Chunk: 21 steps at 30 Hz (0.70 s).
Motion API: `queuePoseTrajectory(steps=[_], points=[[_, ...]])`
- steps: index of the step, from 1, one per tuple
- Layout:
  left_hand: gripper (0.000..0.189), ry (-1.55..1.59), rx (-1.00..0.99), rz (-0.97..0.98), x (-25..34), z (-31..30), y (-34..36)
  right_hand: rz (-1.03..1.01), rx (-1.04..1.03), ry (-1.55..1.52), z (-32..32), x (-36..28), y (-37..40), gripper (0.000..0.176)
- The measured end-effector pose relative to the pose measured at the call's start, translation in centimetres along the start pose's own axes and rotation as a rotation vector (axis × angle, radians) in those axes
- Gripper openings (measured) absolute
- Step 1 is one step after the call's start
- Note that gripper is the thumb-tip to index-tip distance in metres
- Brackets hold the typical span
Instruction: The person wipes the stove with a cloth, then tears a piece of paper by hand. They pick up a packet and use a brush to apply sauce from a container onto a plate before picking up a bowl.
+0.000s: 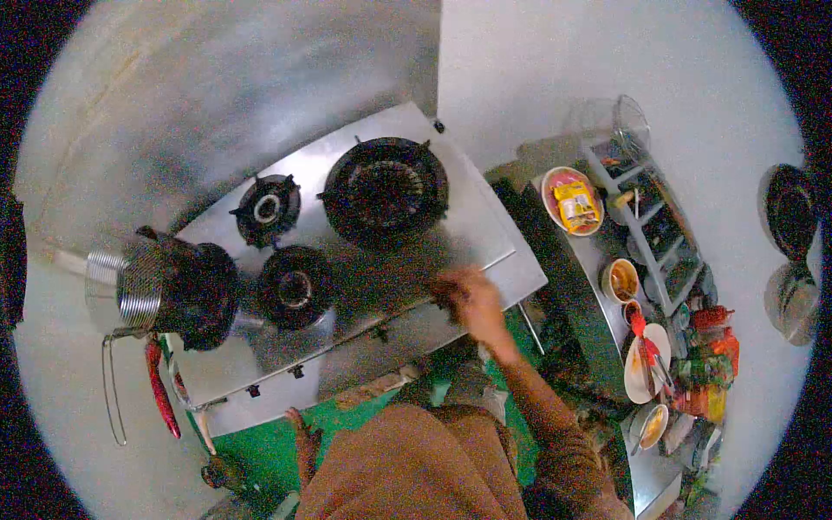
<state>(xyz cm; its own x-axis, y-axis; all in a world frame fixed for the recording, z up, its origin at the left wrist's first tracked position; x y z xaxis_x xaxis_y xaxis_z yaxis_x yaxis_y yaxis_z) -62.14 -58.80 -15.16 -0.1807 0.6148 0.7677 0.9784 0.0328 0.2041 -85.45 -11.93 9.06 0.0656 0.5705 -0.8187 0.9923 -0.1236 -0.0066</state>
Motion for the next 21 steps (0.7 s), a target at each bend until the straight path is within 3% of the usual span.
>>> queuePoseTrajectory(steps=[1,3,5,7,8,10,11,13,14,16,17,19,21], points=[[0.107,-0.001,0.013,-0.007,-0.1,0.1,0.4,0.048,0.163,0.020,-1.6,-0.2,-1.0,0.028],[0.109,-0.116,0.052,0.184,0.8,-0.1,0.4,0.021,0.231,0.166,0.6,2.3,-3.2,0.028],[0.109,-0.052,0.054,0.130,-1.2,0.1,0.5,-0.011,0.309,0.317,2.2,1.6,-2.8,0.027],[0.110,0.025,0.065,0.076,-1.7,0.6,0.2,0.031,-0.052,0.179,6.3,-0.7,-0.7,0.026],[0.109,-0.002,0.069,0.069,-1.5,0.5,0.4,0.024,-0.058,0.185,6.9,-1.7,0.0,0.026],[0.109,-0.021,0.087,0.058,-0.5,0.2,0.3,-0.089,-0.502,0.188,11.0,-4.5,1.7,0.026],[0.108,-0.062,0.109,0.106,0.1,-0.1,0.1,-0.104,-0.514,0.194,11.5,-6.0,0.9,0.026],[0.107,-0.100,0.144,0.128,1.5,-0.5,0.4,-0.247,-0.192,0.252,10.0,-10.7,-2.6,0.023],[0.106,-0.144,0.130,0.132,2.5,-1.0,0.3,-0.258,-0.212,0.250,10.7,-11.8,-4.2,0.023],[0.105,-0.195,0.120,0.123,2.6,-1.0,0.5,-0.325,-0.009,0.262,10.7,-14.0,-6.5,0.024],[0.105,-0.190,0.116,0.090,1.9,-0.6,0.5,-0.328,-0.021,0.254,11.8,-12.8,-6.0,0.024],[0.104,-0.177,0.129,0.050,0.8,-0.7,0.1,-0.270,-0.059,0.573,15.9,-5.9,-4.5,0.024],[0.104,-0.175,0.144,0.074,0.9,-0.4,0.4,-0.051,-0.005,-0.264,17.7,1.9,-1.6,0.026]])
Point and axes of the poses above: each hand's wrist, its own y-axis away from the middle knuckle, its own z-axis out of the palm, x = y × z, the point moved 8 cm from there along -y, towards the middle knuckle, and after that the axes turned 13 degrees about z, right-handed, at the moved point
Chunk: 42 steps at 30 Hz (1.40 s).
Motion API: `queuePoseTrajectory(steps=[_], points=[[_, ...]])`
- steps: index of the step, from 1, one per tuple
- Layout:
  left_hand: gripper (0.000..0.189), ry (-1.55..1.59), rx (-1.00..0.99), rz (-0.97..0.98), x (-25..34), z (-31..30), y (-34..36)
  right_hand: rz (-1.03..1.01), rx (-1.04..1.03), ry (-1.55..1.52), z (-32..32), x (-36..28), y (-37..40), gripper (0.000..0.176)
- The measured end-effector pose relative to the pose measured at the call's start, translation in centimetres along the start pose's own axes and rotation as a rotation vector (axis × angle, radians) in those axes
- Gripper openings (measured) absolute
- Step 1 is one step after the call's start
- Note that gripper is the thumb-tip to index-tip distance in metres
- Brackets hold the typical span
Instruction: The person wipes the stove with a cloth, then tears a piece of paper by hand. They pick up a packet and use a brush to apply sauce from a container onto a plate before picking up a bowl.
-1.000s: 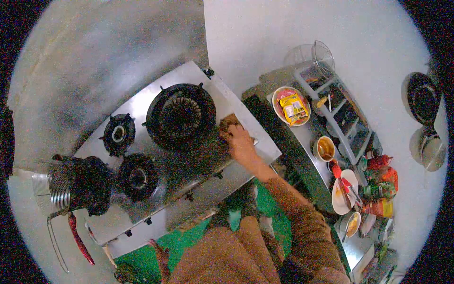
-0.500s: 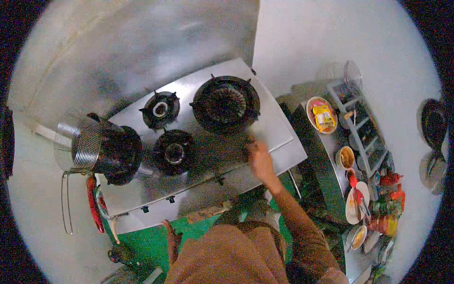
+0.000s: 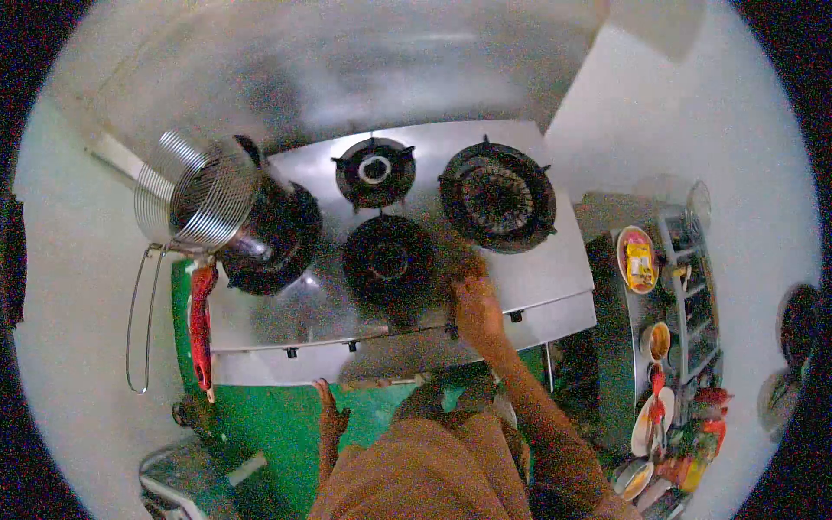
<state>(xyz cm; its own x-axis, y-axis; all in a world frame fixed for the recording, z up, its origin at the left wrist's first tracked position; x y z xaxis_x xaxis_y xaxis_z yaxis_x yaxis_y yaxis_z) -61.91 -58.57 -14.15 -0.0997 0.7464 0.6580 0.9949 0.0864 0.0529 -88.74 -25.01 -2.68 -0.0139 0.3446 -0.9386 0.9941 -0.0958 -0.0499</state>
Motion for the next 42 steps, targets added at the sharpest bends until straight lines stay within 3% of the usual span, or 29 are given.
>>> queuePoseTrajectory(steps=[2,3,5,10,12,15,17,18,20,23,25,27,30,31,32,35,36,39,40,41,42], points=[[0.103,0.018,-0.012,-0.061,0.2,0.1,0.3,-0.154,-0.276,0.755,0.4,-9.3,4.9,0.028],[0.103,0.027,-0.023,-0.085,0.2,-0.1,-0.1,-0.156,-0.287,0.755,0.6,-9.3,5.9,0.028],[0.103,-0.002,-0.042,-0.122,1.5,-1.1,-0.4,-0.036,-0.838,0.567,3.0,-7.9,8.7,0.027],[0.103,0.079,-0.122,-0.253,0.7,-0.8,0.2,-0.357,-0.661,0.267,9.9,-20.9,6.7,0.031],[0.104,-0.009,-0.030,-0.121,1.2,-1.1,-0.2,-0.640,-0.494,0.231,14.1,-24.6,6.4,0.034],[0.104,-0.009,0.005,-0.138,1.3,-0.9,-0.1,-0.621,-0.572,0.312,22.1,-20.0,6.4,0.028],[0.104,-0.008,0.052,-0.108,1.5,-0.6,0.0,-0.768,-0.566,0.331,23.8,-17.9,8.6,0.023],[0.104,-0.004,0.099,-0.061,1.6,-0.7,-0.3,-0.768,-0.571,0.321,23.2,-17.9,9.0,0.023],[0.103,-0.014,0.079,-0.119,1.0,-0.2,-0.1,-0.761,-0.787,0.332,21.1,-16.7,10.9,0.020],[0.103,-0.043,0.067,-0.112,0.6,0.1,-0.1,-0.592,-0.795,0.180,16.4,-12.6,13.1,0.015],[0.104,-0.063,0.063,-0.061,0.1,0.2,-0.3,-0.485,-0.924,0.145,11.6,-8.4,15.5,0.015],[0.103,-0.091,0.087,0.004,-0.4,0.6,0.1,-0.183,-1.007,0.436,6.3,-1.0,16.6,0.018],[0.103,-0.170,0.117,0.006,-0.2,0.7,-0.2,0.117,-0.761,0.442,-6.8,7.1,14.0,0.022],[0.103,-0.167,0.104,0.011,0.3,0.7,-0.1,-0.140,-0.691,0.574,-10.6,7.8,13.2,0.021],[0.103,-0.088,0.071,-0.058,0.2,0.7,0.0,0.171,-0.429,0.408,-15.3,12.9,10.8,0.017],[0.103,-0.050,0.033,-0.104,-0.1,0.8,0.0,0.246,0.021,0.282,-24.5,11.7,6.6,0.020],[0.103,-0.093,0.042,-0.079,-0.1,0.7,-0.1,0.222,0.143,0.213,-25.6,12.8,5.9,0.021],[0.103,-0.092,0.047,-0.010,-0.7,0.8,-0.4,0.058,0.142,0.245,-22.0,16.7,4.9,0.025],[0.103,-0.098,0.045,-0.016,-0.7,0.4,-0.3,0.150,0.028,0.425,-19.0,17.3,5.5,0.026],[0.103,-0.124,0.038,-0.026,-0.6,0.4,-0.3,-0.089,0.106,0.480,-16.1,15.1,7.4,0.022],[0.102,-0.151,0.030,-0.035,-0.4,0.3,-0.3,-0.048,0.051,0.542,-12.7,14.3,8.3,0.022]])
Point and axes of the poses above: each hand's wrist, its own y-axis away from the middle knuckle, its own z-axis out of the palm, x = y × z, the point moved 8 cm from there along -y, towards the middle knuckle, and after that the axes turned 13 degrees about z, right-handed, at the moved point
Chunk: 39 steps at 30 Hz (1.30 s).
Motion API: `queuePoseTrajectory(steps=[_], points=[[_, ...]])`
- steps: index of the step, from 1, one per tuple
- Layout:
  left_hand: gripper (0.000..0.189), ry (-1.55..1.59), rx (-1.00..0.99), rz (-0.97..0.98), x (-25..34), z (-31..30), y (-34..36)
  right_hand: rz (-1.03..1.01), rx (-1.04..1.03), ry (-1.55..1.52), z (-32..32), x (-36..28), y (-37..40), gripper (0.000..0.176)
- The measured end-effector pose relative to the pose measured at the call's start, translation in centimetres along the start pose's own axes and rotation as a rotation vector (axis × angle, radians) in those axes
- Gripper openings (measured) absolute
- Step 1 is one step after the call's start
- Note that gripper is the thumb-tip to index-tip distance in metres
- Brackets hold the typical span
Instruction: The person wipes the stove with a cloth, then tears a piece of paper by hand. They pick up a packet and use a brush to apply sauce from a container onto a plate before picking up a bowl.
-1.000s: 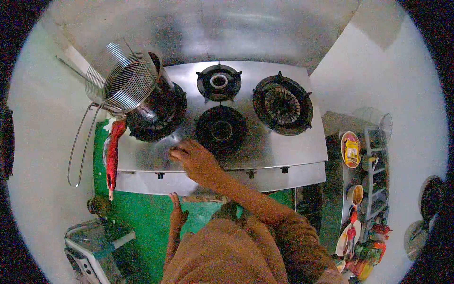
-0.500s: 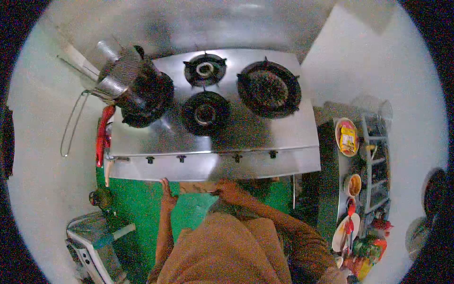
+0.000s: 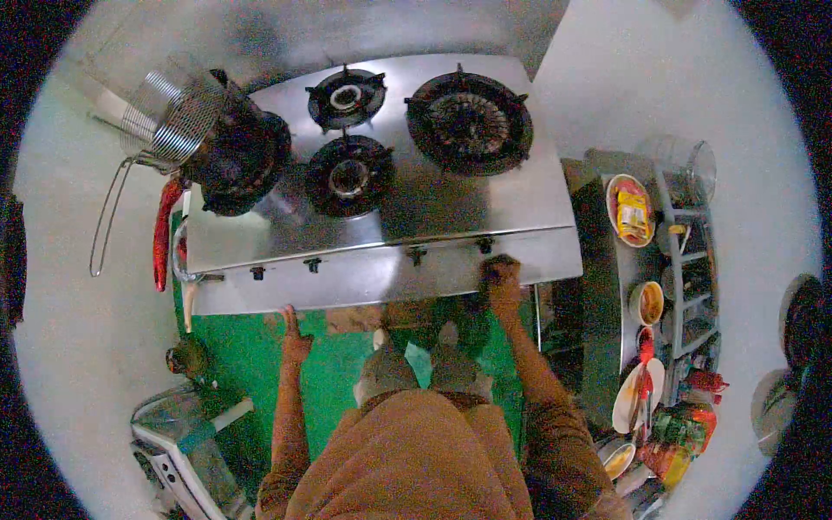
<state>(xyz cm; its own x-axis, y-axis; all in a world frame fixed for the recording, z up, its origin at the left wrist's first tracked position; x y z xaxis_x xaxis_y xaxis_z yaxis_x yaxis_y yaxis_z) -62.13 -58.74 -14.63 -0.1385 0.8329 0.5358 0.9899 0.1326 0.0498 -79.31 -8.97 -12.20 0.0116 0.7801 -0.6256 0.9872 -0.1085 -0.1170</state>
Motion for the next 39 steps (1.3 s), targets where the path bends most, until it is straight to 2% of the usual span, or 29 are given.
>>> queuePoseTrajectory(steps=[1,3,5,6,7,9,10,12,13,14,16,17,18,19,21,22,23,24,25,27,30,31,32,34,35,36,37,38,39], points=[[0.102,-0.007,-0.004,-0.009,-0.1,-0.2,0.0,0.021,-0.066,0.060,2.4,-2.8,1.0,0.022],[0.100,-0.005,0.078,0.137,1.1,-0.9,0.1,0.157,-0.266,-0.030,8.7,-6.7,4.0,0.027],[0.099,0.088,0.006,0.024,1.4,-1.4,0.0,-0.003,-0.287,-0.097,12.9,-13.8,6.4,0.028],[0.097,0.180,-0.064,-0.082,1.1,-1.4,0.3,-0.084,-0.283,-0.044,15.0,-17.2,8.1,0.025],[0.097,0.182,-0.071,-0.086,1.3,-2.2,0.4,-0.164,-0.280,0.010,17.0,-20.7,9.9,0.023],[0.089,0.308,-0.056,0.022,1.9,-3.2,0.7,0.002,-0.557,-0.160,20.0,-28.2,12.1,0.020],[0.089,0.309,-0.055,0.019,1.3,-2.9,1.2,-0.027,-0.614,-0.238,23.3,-30.7,14.0,0.019],[0.082,0.156,0.147,0.097,-0.8,-4.2,3.3,-0.097,-0.755,-0.345,30.8,-34.7,18.8,0.019],[0.075,0.291,0.184,-0.074,-5.4,-2.6,5.4,-0.139,-0.840,-0.374,33.7,-36.4,21.4,0.019],[0.075,0.283,0.193,-0.086,-6.5,-4.5,7.3,-0.149,-0.852,-0.379,34.8,-37.7,23.1,0.019],[0.069,0.271,0.132,-0.203,-8.8,-8.2,11.0,0.142,-1.298,-0.205,39.2,-38.2,28.2,0.020],[0.066,0.347,0.157,-0.224,-11.8,-8.2,13.6,0.133,-1.303,-0.206,39.1,-39.0,29.3,0.020],[0.063,0.434,0.183,-0.244,-15.2,-7.8,16.6,0.010,-1.208,-0.278,37.5,-40.0,29.3,0.022],[0.062,0.310,0.103,-0.302,-17.5,-7.9,19.2,-0.116,-1.109,-0.342,35.3,-40.6,28.5,0.025],[0.058,0.196,-0.023,-0.451,-22.9,-7.0,24.9,0.136,-1.156,-0.397,30.9,-39.3,24.6,0.029],[0.055,0.204,-0.072,-0.546,-26.6,-4.9,28.3,-0.032,-0.920,-0.469,27.8,-38.5,21.6,0.030],[0.053,0.191,-0.123,-0.571,-30.2,-1.9,31.3,0.013,-0.797,-0.396,25.9,-35.2,19.0,0.030],[0.051,0.178,-0.176,-0.594,-33.2,0.7,34.0,0.038,-0.643,-0.143,21.4,-35.4,15.9,0.028],[0.049,0.165,-0.230,-0.616,-35.6,2.7,36.1,0.139,-0.491,-0.324,19.0,-31.9,13.7,0.028],[0.047,0.243,-0.213,-0.550,-35.2,2.9,36.5,0.119,-0.178,0.001,15.5,-28.0,9.7,0.032],[0.047,0.288,-0.177,-0.408,-32.1,1.5,33.8,0.210,-0.086,0.164,19.4,-24.9,10.1,0.035],[0.048,0.266,-0.147,-0.343,-29.7,0.4,31.8,-0.050,0.093,0.182,22.0,-25.3,11.7,0.033],[0.048,0.266,-0.149,-0.339,-27.2,-1.4,29.2,-0.028,-0.066,0.156,24.8,-27.0,12.6,0.031],[0.044,0.482,-0.316,-0.760,-23.8,-3.3,27.6,0.062,-0.435,0.101,29.3,-35.9,15.5,0.032],[0.044,0.484,-0.316,-0.753,-23.5,-2.6,27.6,-0.053,-0.450,-0.019,30.1,-41.8,16.6,0.031],[0.042,0.453,-0.265,-0.703,-23.4,-2.5,27.3,-0.152,-0.399,-0.125,33.6,-43.7,18.4,0.028],[0.041,0.416,-0.213,-0.651,-23.9,-2.4,27.2,-0.233,-0.540,-0.239,36.4,-47.3,19.4,0.026],[0.041,0.402,-0.211,-0.644,-24.7,-1.9,28.2,-0.287,-0.482,-0.441,36.5,-50.6,20.7,0.024],[0.041,0.533,-0.142,-0.582,-25.1,-1.4,29.0,-0.093,-0.925,-0.445,40.5,-52.3,23.0,0.024]])
Point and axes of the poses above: each hand's wrist, its own y-axis away from the middle knuckle, its own z-axis out of the palm, x = y × z, the point moved 8 cm from there along -y, towards the middle knuckle, and after that the axes turned 13 degrees about z, right-handed, at the moved point
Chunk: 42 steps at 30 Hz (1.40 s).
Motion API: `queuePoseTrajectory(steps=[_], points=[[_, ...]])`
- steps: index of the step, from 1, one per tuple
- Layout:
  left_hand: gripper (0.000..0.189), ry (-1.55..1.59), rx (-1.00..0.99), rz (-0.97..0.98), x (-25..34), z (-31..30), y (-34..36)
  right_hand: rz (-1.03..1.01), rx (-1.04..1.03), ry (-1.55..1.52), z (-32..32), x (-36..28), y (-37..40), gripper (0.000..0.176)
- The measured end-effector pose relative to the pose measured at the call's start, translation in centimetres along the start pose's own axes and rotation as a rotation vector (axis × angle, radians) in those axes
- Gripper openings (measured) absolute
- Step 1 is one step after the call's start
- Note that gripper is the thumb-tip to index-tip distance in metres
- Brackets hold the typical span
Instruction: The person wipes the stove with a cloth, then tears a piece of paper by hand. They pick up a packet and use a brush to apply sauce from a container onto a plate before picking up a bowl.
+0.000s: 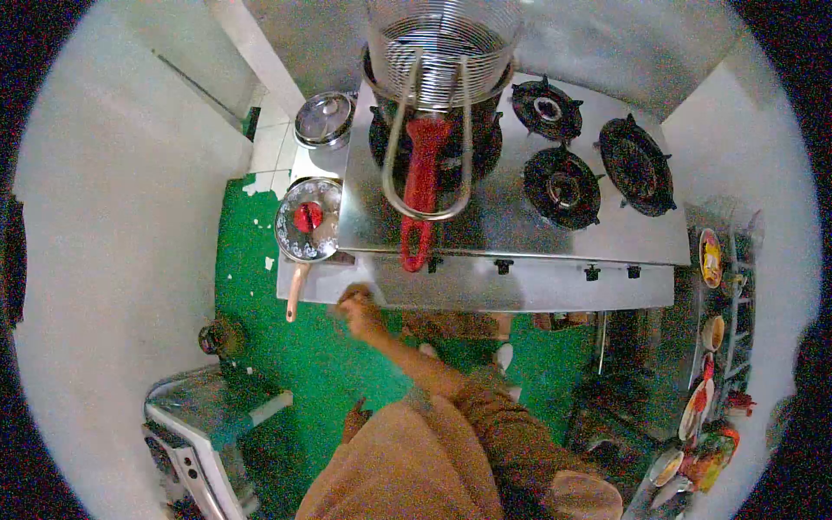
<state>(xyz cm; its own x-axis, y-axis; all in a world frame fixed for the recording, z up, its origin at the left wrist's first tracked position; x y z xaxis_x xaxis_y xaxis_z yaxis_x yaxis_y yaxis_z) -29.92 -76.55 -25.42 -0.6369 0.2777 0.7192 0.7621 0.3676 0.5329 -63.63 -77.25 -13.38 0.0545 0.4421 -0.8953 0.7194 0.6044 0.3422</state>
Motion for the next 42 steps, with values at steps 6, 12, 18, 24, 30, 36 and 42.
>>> queuePoseTrajectory(steps=[6,12,18,24,30,36,42], points=[[0.044,0.098,-0.063,-0.087,4.8,-3.1,-0.4,0.080,-0.606,-0.534,6.4,0.8,6.7,0.031],[0.061,0.916,-0.335,-0.035,23.0,2.5,-3.6,0.331,-0.364,-0.748,-11.5,4.9,17.5,0.031],[0.048,0.721,-0.648,0.357,42.5,14.3,-4.5,0.059,-0.043,-1.072,-27.3,0.9,26.6,0.064],[0.026,0.284,-0.615,0.900,51.0,24.9,-0.4,-0.008,0.523,-0.440,-37.4,6.9,36.5,0.058],[0.030,0.561,-0.868,0.713,55.1,34.8,5.4,0.163,0.552,-0.665,-44.4,14.0,45.0,0.030],[0.035,0.414,-0.855,0.737,60.3,40.8,6.3,0.118,0.901,-0.117,-51.0,14.5,50.4,0.028],[0.020,0.104,-0.987,0.735,66.1,40.2,6.4,0.171,0.878,-0.243,-55.5,15.2,52.7,0.023]])
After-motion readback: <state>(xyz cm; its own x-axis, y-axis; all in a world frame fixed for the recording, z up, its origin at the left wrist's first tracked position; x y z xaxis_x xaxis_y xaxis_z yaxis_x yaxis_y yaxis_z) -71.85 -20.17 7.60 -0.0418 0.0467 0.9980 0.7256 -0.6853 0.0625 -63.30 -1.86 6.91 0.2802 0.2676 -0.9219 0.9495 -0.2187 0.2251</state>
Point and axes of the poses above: each hand's wrist, its own y-axis away from the middle knuckle, its own z-axis out of the palm, x = y × z, the point moved 8 cm from there along -y, towards the middle knuckle, and after that the axes turned 13 degrees about z, right-handed, at the moved point
